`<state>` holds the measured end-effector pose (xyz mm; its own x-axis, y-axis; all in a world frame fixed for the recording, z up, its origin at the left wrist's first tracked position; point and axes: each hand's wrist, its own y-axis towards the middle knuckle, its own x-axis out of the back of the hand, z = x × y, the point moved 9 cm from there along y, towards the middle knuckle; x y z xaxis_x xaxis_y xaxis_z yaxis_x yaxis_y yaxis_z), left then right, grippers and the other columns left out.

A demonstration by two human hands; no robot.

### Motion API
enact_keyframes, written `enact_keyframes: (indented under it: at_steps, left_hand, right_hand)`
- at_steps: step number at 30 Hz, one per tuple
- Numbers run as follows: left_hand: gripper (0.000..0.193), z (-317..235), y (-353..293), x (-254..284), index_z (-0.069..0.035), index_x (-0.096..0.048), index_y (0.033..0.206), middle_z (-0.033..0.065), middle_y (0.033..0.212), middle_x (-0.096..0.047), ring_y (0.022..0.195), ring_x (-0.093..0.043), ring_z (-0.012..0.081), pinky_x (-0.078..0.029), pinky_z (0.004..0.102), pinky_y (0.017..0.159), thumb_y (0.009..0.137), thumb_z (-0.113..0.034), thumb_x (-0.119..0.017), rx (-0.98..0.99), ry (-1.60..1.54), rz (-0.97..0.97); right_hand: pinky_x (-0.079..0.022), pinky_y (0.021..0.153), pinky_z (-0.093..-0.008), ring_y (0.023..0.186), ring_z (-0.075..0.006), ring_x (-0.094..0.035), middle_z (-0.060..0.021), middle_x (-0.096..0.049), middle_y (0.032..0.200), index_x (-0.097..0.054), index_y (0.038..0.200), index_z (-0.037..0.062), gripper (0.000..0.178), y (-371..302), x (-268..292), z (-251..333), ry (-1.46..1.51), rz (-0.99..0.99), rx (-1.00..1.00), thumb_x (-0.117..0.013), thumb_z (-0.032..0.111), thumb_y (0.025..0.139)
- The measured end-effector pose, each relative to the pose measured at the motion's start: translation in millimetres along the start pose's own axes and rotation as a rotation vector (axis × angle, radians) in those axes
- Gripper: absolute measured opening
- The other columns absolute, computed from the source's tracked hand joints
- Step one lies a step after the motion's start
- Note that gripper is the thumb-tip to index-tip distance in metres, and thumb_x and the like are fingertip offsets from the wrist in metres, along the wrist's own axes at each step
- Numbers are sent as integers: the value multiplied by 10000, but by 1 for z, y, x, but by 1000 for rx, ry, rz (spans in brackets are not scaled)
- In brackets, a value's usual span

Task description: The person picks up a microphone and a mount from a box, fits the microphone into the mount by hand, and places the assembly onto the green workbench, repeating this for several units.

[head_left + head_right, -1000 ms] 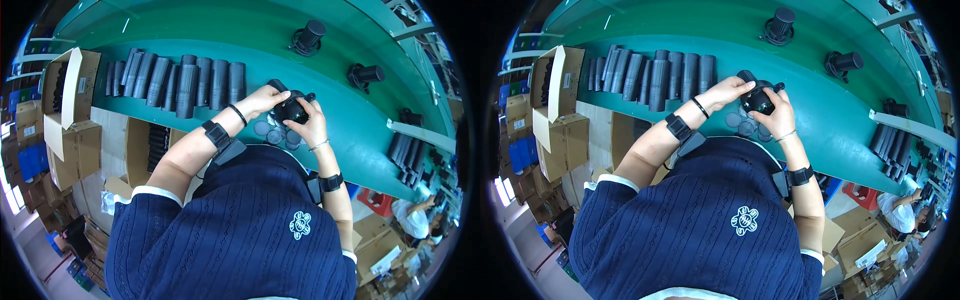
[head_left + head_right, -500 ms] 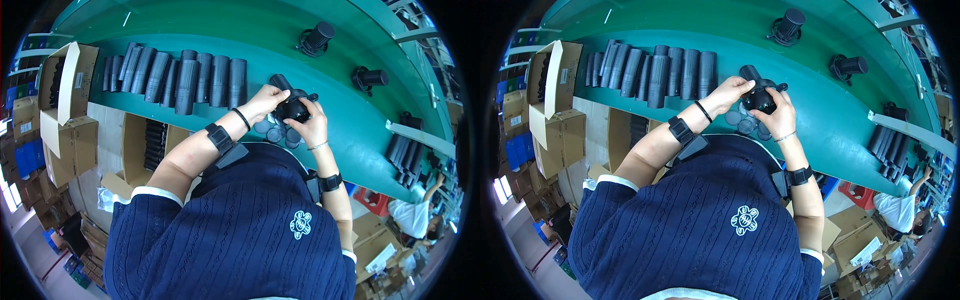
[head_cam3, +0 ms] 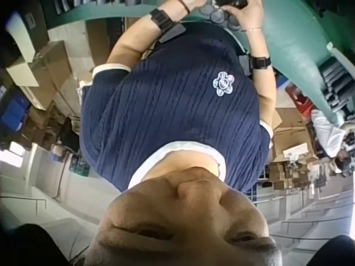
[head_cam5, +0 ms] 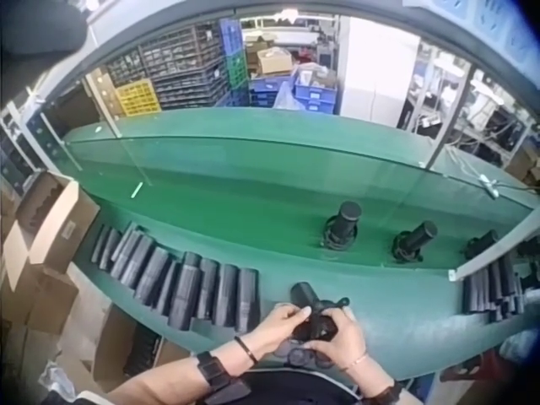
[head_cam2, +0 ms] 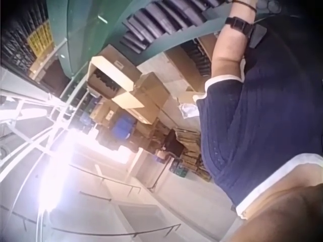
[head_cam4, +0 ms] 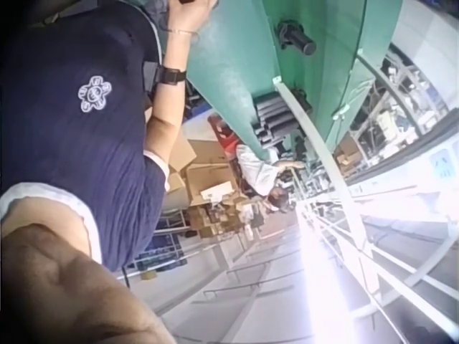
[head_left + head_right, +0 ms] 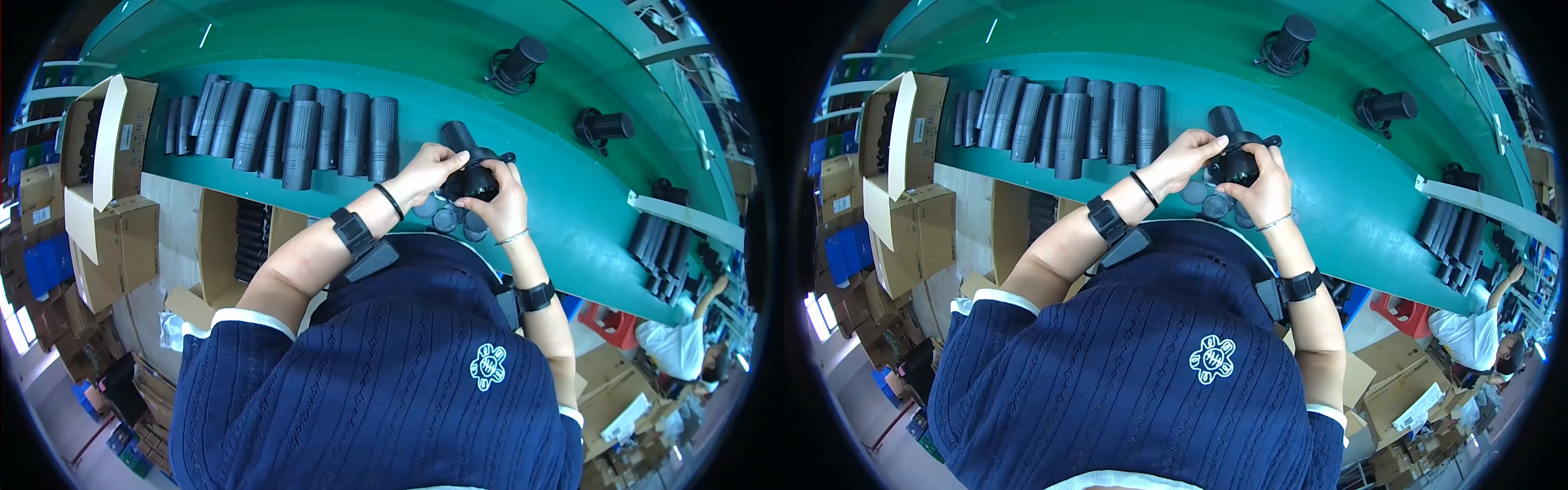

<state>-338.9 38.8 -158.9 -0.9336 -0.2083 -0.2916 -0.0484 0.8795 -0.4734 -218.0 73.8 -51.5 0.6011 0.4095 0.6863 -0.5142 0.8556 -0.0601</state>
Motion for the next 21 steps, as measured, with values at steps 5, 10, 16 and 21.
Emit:
enact_keyframes:
  at_steps: [5,10,16,21]
  left_hand:
    - [368,-4,-6,-6,59,-632,829,12,689,-539,621,-439,88,-368,285,551,925,-294,-591,63,-42,-29]
    - [374,-1,0,-3,60,-627,815,10,683,-530,595,-417,85,-339,288,511,927,-294,-587,25,-12,-13]
    - [393,7,1,-7,42,-607,945,33,832,-577,735,-462,87,-388,258,657,951,-345,-536,133,98,100]
    - [415,13,3,-7,52,-597,988,36,863,-576,772,-464,95,-394,264,686,949,-357,-536,168,70,99]
  right_hand:
    - [-502,746,-375,869,-314,-597,-119,-560,949,-622,1078,72,669,-3,-2,-6,25,-21,15,-886,194,476]
    - [-484,747,-343,837,-270,-570,-113,-552,919,-619,1095,30,692,-1,-1,-8,-4,10,4,-891,151,470]
    - [-502,743,-364,859,-295,-597,-104,-566,926,-626,1083,76,695,-5,0,-11,45,-27,-4,-897,188,453]
    - [-494,747,-347,852,-273,-585,-98,-563,917,-622,1080,62,702,-5,-1,-10,70,-26,-6,-899,159,442]
